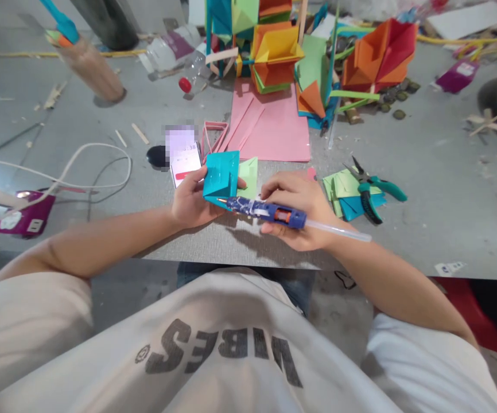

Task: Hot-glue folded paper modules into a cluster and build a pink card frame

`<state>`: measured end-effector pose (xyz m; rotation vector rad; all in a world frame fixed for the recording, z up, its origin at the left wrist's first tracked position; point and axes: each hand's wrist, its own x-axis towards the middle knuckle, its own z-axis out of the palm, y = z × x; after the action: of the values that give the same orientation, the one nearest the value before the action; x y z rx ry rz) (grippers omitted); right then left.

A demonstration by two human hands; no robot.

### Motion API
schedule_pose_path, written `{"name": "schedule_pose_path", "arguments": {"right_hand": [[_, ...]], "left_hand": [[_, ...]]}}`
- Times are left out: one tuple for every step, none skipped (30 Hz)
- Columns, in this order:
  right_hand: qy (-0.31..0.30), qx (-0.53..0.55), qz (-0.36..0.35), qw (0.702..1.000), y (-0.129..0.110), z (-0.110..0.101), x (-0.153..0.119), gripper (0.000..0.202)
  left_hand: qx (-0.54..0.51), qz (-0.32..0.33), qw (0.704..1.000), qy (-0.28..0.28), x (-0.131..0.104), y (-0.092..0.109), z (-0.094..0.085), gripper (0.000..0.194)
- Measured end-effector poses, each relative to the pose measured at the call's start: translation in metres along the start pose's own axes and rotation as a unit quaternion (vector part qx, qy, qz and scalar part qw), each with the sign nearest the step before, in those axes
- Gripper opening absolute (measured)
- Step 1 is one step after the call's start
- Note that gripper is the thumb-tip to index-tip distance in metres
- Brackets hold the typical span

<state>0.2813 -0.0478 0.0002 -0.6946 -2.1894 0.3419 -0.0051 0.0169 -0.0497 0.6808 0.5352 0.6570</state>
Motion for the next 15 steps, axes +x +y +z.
{"name": "schedule_pose_path", "arguments": {"right_hand": [[-0.011,-0.016,0.002,1.000,-0.0016,0.0031,-0.0009,0.046],[-0.019,-0.029,0.009,0.999,-0.0026,0.0060,-0.0019,0.048],[-0.025,-0.038,0.018,0.999,-0.0030,0.0083,-0.0030,0.049],[-0.030,-0.042,0.029,0.998,-0.0030,0.0100,-0.0040,0.050],[-0.033,-0.042,0.037,0.998,-0.0027,0.0111,-0.0047,0.051],[-0.032,-0.039,0.039,0.998,-0.0023,0.0115,-0.0051,0.051],[-0.028,-0.035,0.035,0.998,-0.0018,0.0114,-0.0050,0.050],[-0.023,-0.033,0.029,0.999,-0.0013,0.0110,-0.0046,0.049],[-0.017,-0.032,0.019,0.999,-0.0010,0.0104,-0.0038,0.047],[-0.014,-0.032,0.011,0.999,-0.0009,0.0100,-0.0029,0.045],[-0.012,-0.033,0.004,0.999,-0.0009,0.0097,-0.0018,0.044],[-0.012,-0.034,0.000,0.999,-0.0009,0.0096,-0.0009,0.043],[-0.012,-0.035,-0.001,0.999,-0.0009,0.0097,0.0000,0.043],[-0.012,-0.037,-0.001,0.999,-0.0008,0.0099,0.0005,0.043],[-0.011,-0.039,0.000,0.999,-0.0004,0.0102,0.0008,0.044]], "left_hand": [[0.000,0.000,1.000,0.007,-0.0008,-0.0003,0.0010,0.067],[-0.002,0.003,1.000,0.013,-0.0015,-0.0006,0.0022,0.065],[-0.005,0.007,1.000,0.019,-0.0022,-0.0010,0.0036,0.064],[-0.006,0.009,1.000,0.023,-0.0027,-0.0014,0.0050,0.063],[-0.008,0.008,1.000,0.024,-0.0030,-0.0017,0.0061,0.062],[-0.010,0.006,1.000,0.024,-0.0031,-0.0020,0.0070,0.063],[-0.013,0.003,1.000,0.023,-0.0031,-0.0021,0.0076,0.063],[-0.016,0.000,1.000,0.022,-0.0031,-0.0022,0.0079,0.064],[-0.019,-0.004,1.000,0.021,-0.0030,-0.0023,0.0079,0.066],[-0.021,-0.007,1.000,0.019,-0.0029,-0.0024,0.0078,0.067],[-0.023,-0.009,1.000,0.018,-0.0029,-0.0024,0.0076,0.068],[-0.023,-0.009,1.000,0.017,-0.0029,-0.0025,0.0074,0.068],[-0.022,-0.007,1.000,0.016,-0.0031,-0.0026,0.0074,0.068],[-0.019,-0.005,1.000,0.016,-0.0033,-0.0025,0.0075,0.067],[-0.016,-0.002,1.000,0.016,-0.0035,-0.0024,0.0076,0.066]]}}
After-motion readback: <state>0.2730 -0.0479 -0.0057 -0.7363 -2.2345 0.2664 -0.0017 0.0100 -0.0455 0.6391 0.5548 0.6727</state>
